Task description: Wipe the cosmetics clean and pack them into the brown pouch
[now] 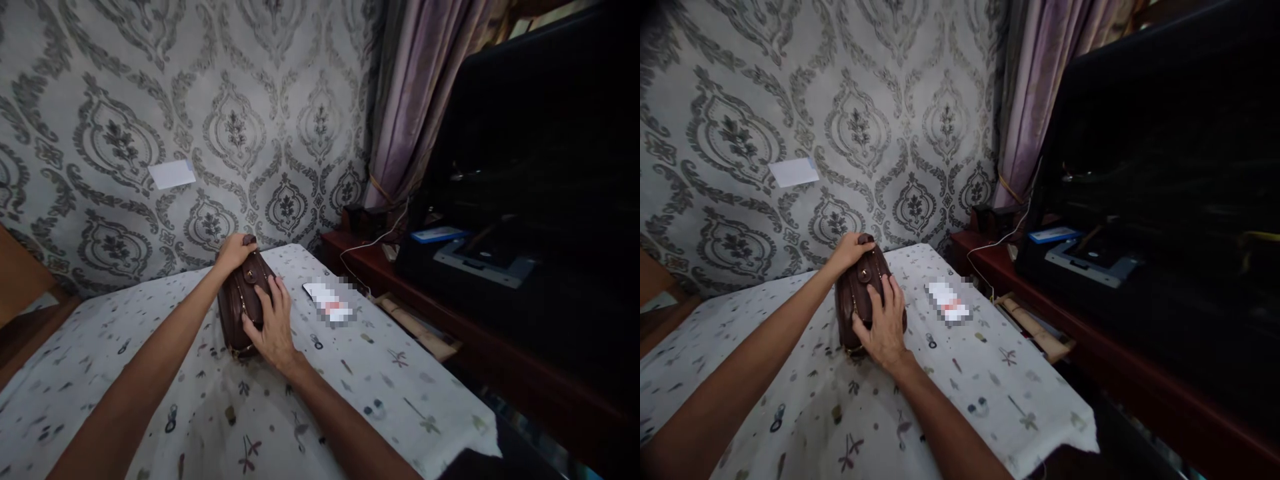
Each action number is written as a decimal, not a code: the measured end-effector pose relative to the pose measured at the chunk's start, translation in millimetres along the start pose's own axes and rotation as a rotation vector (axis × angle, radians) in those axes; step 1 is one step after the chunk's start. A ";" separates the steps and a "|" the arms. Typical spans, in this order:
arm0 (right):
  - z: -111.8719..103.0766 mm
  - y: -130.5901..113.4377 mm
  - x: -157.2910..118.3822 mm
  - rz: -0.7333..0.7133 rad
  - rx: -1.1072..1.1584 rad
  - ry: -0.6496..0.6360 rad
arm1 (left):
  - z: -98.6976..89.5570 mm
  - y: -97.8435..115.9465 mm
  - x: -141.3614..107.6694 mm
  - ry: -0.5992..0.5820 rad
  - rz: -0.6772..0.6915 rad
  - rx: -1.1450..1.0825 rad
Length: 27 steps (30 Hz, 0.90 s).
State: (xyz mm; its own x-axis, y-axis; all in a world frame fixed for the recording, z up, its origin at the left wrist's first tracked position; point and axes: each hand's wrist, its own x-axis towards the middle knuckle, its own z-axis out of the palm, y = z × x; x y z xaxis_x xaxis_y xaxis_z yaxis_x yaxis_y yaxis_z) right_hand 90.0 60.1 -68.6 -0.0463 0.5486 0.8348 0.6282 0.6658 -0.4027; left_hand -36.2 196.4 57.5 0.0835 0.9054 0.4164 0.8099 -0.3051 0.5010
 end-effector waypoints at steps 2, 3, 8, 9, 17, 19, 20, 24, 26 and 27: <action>-0.3 -0.2 0.5 0.003 0.016 -0.002 | 3.2 -2.0 -0.7 0.008 -0.030 -0.039; -0.3 -0.3 0.6 0.003 0.018 0.000 | 4.6 -2.8 -1.1 0.010 -0.043 -0.059; 0.3 0.2 0.9 0.007 0.008 0.003 | 9.2 -4.6 -2.8 0.002 -0.078 -0.155; 0.1 0.7 1.2 0.007 0.005 0.000 | 9.9 -4.6 -3.4 -0.003 -0.080 -0.171; -4.5 3.7 5.3 0.006 -0.028 -0.026 | 3.2 -6.2 -11.2 -0.050 -0.023 -0.289; -5.5 2.6 6.3 -0.005 -0.043 -0.037 | -6.4 -10.5 -14.4 -0.064 0.016 -0.316; -5.7 2.0 6.7 -0.012 -0.053 -0.044 | -12.1 -13.8 -16.5 -0.065 0.031 -0.322; -5.2 0.2 7.2 -0.054 -0.090 -0.084 | -32.0 -31.7 -28.4 -0.047 0.051 -0.292; -4.8 -0.3 7.0 -0.063 -0.096 -0.098 | -36.3 -40.1 -34.8 -0.038 0.054 -0.269; -4.8 -0.5 7.0 -0.063 -0.095 -0.101 | -36.9 -43.4 -37.6 -0.032 0.054 -0.259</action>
State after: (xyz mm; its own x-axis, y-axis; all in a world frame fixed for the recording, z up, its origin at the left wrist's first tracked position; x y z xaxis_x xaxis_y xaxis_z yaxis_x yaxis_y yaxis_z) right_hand 93.1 61.1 -60.7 -0.1628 0.5580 0.8137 0.6918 0.6526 -0.3091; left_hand -95.9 164.7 48.1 0.1444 0.8932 0.4259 0.6282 -0.4153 0.6580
